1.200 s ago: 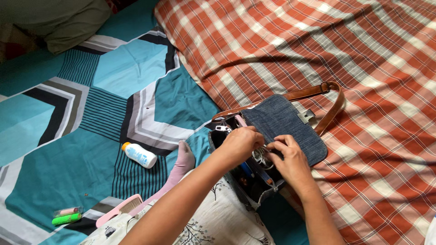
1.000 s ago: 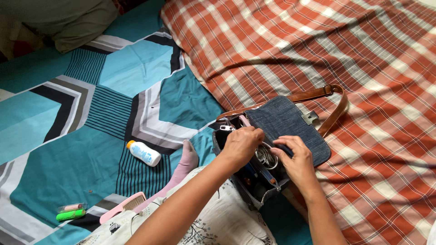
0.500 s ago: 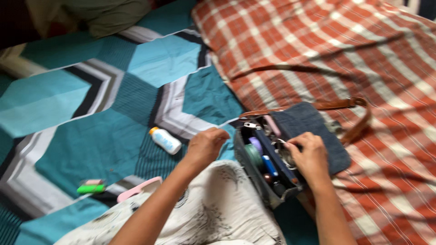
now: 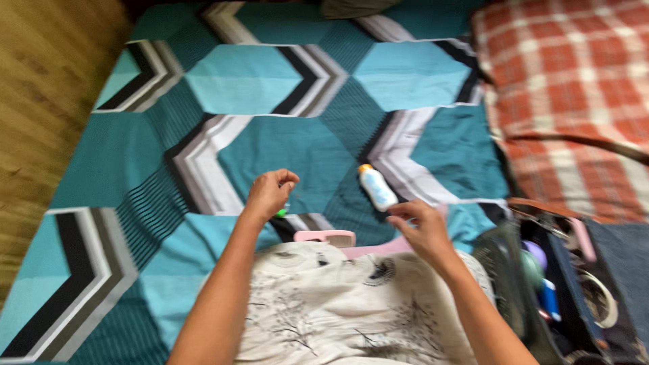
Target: The person sits on a bed and takes items out of a denim handbag, including a charging cable with plug, a phone, a bottle, and small containers, placing them on the bed. They open a second decorative bag, remove a round tin and a small purple container, and arrange the items together on the bed.
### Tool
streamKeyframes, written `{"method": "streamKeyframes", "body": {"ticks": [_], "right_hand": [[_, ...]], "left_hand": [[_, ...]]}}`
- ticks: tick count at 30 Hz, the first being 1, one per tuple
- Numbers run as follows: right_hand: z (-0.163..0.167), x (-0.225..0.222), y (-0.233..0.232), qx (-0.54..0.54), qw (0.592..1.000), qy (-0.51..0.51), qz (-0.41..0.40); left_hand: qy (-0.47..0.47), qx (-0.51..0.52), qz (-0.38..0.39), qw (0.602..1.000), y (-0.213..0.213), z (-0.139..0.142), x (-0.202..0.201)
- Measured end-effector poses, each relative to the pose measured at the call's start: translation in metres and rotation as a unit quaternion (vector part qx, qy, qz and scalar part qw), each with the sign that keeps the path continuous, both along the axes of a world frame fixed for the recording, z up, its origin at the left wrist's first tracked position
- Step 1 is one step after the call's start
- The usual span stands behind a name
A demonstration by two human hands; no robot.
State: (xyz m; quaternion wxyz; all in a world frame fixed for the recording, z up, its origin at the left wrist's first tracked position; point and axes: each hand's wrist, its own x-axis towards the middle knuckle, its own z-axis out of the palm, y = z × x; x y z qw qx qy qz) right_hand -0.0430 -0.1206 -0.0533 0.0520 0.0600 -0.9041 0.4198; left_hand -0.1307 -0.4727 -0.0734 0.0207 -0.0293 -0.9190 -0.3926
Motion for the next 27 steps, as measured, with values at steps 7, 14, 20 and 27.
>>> {"method": "streamKeyframes", "body": {"ticks": [7,14,20,27], "right_hand": [[-0.080,-0.061,-0.186,-0.037,0.989,-0.106,0.099],[-0.123,-0.093,-0.318,-0.068,0.981,-0.146,0.112],[-0.116,-0.125,-0.400,-0.019,0.986,-0.144,0.086],[-0.111,-0.149,-0.363,0.206,0.950,0.171,-0.158]], "left_hand": [[-0.103,-0.059,0.078,0.990,-0.121,-0.057,-0.014],[-0.198,-0.164,0.077,0.963,-0.157,-0.079,-0.041],[-0.164,-0.193,0.089,0.963,-0.193,-0.106,-0.075],[-0.199,-0.207,0.089,0.954,-0.229,-0.113,-0.098]]}}
